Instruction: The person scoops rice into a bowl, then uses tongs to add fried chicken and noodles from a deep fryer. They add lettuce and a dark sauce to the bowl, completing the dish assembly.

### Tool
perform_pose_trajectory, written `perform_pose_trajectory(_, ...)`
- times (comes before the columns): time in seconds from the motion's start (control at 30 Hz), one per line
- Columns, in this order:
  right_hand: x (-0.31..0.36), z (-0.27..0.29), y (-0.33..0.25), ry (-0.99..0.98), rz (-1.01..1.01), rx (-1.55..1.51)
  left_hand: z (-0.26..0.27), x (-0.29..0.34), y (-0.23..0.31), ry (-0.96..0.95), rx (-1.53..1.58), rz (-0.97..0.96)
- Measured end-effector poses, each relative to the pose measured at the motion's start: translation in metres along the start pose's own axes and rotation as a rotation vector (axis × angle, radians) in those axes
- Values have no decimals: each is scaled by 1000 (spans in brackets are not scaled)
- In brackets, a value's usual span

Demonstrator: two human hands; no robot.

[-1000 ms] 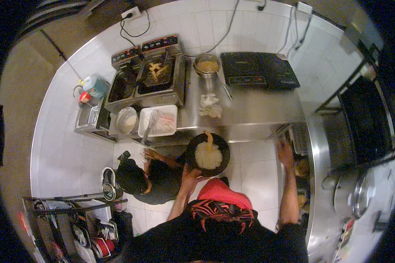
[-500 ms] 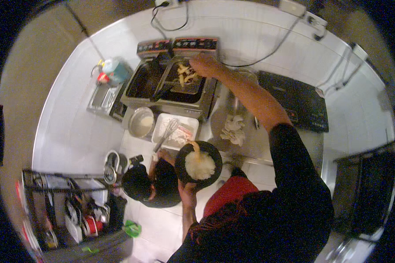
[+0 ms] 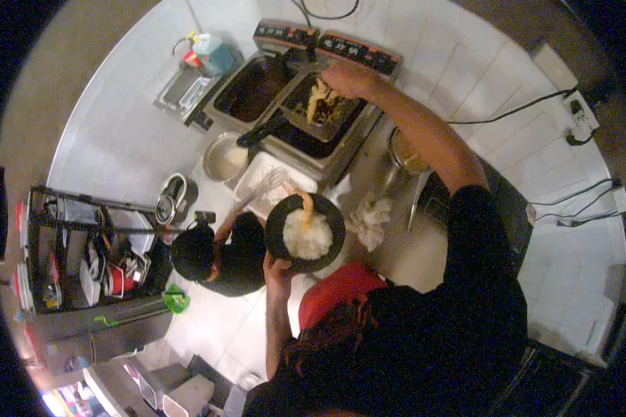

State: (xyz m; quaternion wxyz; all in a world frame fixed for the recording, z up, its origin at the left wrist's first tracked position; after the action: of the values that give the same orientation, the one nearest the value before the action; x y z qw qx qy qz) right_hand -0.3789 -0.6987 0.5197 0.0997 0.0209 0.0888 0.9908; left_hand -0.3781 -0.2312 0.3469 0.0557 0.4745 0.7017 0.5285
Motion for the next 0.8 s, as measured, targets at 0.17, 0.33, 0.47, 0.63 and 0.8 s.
perform_pose_trajectory(0.17,64,78,-14,443,256,36,-6,-21,5,-79,-9,43)
perform_pose_trajectory(0.33,137,136,-93,431,537,1,-28,-49,15,-44,-64,7)
perform_pose_trajectory(0.47,143,121,-160,288,632,101,-52,-47,27,-79,-136,136)
perform_pose_trajectory(0.63,138,100,-154,144,609,-21,-66,-43,35,-64,-114,92)
perform_pose_trajectory(0.8,91,98,-65,273,126,-19,-62,-32,33,-43,-91,61)
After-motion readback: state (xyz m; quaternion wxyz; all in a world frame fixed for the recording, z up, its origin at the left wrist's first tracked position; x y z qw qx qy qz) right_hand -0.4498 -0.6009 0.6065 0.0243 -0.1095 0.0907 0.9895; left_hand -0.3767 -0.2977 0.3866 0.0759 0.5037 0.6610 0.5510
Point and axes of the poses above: each hand's wrist, its own x-axis away from the middle knuckle, its own z-axis out of the back of the hand, y = z × x, the point moved 4 cm from there along -x, towards the middle knuckle, and after that the axes turned 5 degrees about z, right-handed, at the moved point
